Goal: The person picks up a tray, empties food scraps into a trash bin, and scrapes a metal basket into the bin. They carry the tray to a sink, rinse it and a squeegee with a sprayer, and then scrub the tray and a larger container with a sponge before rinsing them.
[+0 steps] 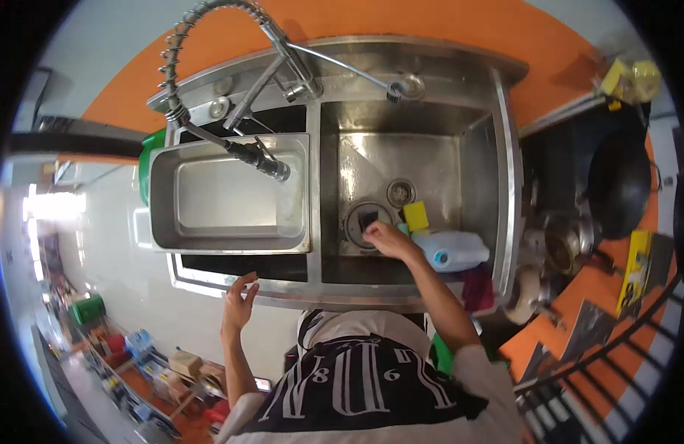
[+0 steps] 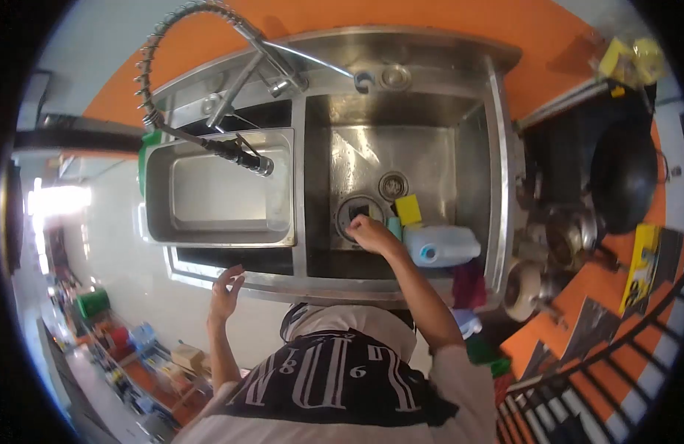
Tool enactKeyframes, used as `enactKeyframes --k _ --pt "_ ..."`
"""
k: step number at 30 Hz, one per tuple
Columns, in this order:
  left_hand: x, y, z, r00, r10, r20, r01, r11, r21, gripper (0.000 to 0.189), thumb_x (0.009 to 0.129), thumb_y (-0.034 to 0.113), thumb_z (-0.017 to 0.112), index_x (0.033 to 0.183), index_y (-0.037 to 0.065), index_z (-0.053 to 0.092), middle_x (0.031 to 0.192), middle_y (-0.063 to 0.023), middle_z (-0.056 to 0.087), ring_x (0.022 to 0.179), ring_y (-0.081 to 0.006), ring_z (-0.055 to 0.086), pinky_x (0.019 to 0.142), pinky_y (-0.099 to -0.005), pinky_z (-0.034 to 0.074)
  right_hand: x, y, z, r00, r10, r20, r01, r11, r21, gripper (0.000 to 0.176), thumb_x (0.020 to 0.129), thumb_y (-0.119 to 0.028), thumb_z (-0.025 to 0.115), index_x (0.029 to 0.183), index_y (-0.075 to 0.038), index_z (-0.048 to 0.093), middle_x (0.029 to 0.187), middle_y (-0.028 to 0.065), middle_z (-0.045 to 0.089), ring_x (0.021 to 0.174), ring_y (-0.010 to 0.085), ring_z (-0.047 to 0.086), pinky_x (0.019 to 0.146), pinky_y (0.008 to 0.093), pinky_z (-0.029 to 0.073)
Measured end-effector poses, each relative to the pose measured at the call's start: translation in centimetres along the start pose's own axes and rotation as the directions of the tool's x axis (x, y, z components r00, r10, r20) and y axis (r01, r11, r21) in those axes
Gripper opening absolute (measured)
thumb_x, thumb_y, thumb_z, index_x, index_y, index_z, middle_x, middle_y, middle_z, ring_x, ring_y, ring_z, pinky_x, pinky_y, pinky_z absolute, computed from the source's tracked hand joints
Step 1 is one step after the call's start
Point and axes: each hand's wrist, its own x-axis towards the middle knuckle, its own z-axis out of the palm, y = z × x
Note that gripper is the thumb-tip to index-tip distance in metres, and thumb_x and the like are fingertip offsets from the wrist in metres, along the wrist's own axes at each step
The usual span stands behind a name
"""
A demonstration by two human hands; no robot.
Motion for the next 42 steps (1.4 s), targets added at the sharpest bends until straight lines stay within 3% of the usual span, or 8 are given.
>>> enactKeyframes --k 4,7,11,17,22,26,32,42 --pt "-0.7 -4.3 -3.9 0.976 0.214 -0.031 -0.210 0.974 0.088 0.025 0.096 0.006 0.064 0.120 0.003 0.066 0.115 -0.0159 0.072 0.111 -0.0321 0.068 0.095 -0.0424 0.052 12.8 9.2 9.5 0.838 0.381 -0.390 -0.490 0.839 -0.235 0.077 0.094 -0.056 0.059 0.132 0.010 0.052 0.135 0.0251 0.058 0.127 0.0411 0.055 0.106 0.0473 0.043" --pt "-2.5 -7.3 -7.0 0.982 0.190 -0.011 -0.189 0.980 0.062 0.019 0.095 0.003 0.063 0.113 0.001 0.068 0.112 -0.0174 0.073 0.106 -0.0334 0.070 0.094 -0.0407 0.052 13.9 7.3 10.8 0.533 0.777 -0.333 -0.773 0.608 0.181 0.079 0.093 -0.058 0.057 0.141 0.004 0.045 0.141 0.0234 0.054 0.134 0.0415 0.049 0.109 0.0521 0.038" --pt "-3.6 -9.8 -9.0 0.993 0.089 0.073 -0.095 0.992 0.085 0.016 0.095 0.003 0.064 0.109 -0.001 0.069 0.109 -0.0161 0.073 0.104 -0.0316 0.070 0.092 -0.0399 0.053 15.2 10.4 13.6 0.425 0.839 -0.339 -0.810 0.520 0.271 0.088 0.087 -0.057 0.068 0.143 0.005 0.041 0.142 0.0267 0.053 0.127 0.0431 0.055 0.104 0.0520 0.048" --pt "-0.1 -6.9 -10.1 0.962 0.105 0.252 -0.129 0.988 0.079 0.023 0.094 0.002 0.063 0.116 0.001 0.068 0.112 -0.0163 0.072 0.108 -0.0331 0.069 0.095 -0.0412 0.052 14.7 13.1 15.4 0.406 0.823 -0.398 -0.661 0.565 0.494 0.098 0.082 -0.057 0.073 0.151 0.001 0.035 0.147 0.0242 0.049 0.130 0.0394 0.054 0.104 0.0536 0.047" --pt "3.8 -4.6 -10.8 0.935 0.170 0.313 -0.206 0.975 0.085 0.024 0.094 -0.001 0.060 0.117 -0.002 0.067 0.113 -0.0185 0.072 0.108 -0.0332 0.068 0.096 -0.0415 0.051 15.5 12.0 15.7 0.438 0.641 -0.630 -0.788 0.612 0.075 0.088 0.085 -0.059 0.072 0.146 -0.002 0.046 0.141 0.0255 0.054 0.119 0.0360 0.063 0.090 0.0489 0.055" --pt "4.5 -3.1 -11.7 0.949 0.167 0.268 -0.203 0.973 0.113 0.025 0.094 -0.001 0.061 0.118 -0.002 0.066 0.111 -0.0175 0.072 0.107 -0.0330 0.069 0.095 -0.0417 0.052 18.2 15.6 16.6 0.466 0.681 -0.564 -0.773 0.624 0.115 0.061 0.085 -0.055 0.075 0.104 0.003 0.070 0.112 0.0241 0.069 0.105 0.0351 0.069 0.086 0.0478 0.056" --pt "4.9 -1.7 -10.5 0.956 0.112 0.273 -0.156 0.977 0.147 0.023 0.096 0.002 0.061 0.118 -0.001 0.067 0.112 -0.0169 0.072 0.108 -0.0325 0.068 0.095 -0.0416 0.051 14.5 11.8 12.0 0.550 0.740 -0.388 -0.627 0.672 0.394 0.049 0.083 -0.040 0.083 0.095 0.005 0.067 0.104 0.0257 0.069 0.097 0.0358 0.070 0.080 0.0469 0.057" --pt "5.6 -0.1 -9.0 0.954 0.049 0.296 -0.104 0.979 0.175 0.024 0.097 0.005 0.061 0.119 0.000 0.066 0.114 -0.0161 0.072 0.109 -0.0323 0.068 0.095 -0.0417 0.051 14.2 14.4 12.7 0.806 0.567 -0.171 -0.530 0.819 0.219 0.060 0.080 -0.028 0.084 0.119 0.009 0.056 0.114 0.0289 0.066 0.106 0.0419 0.066 0.084 0.0469 0.056"
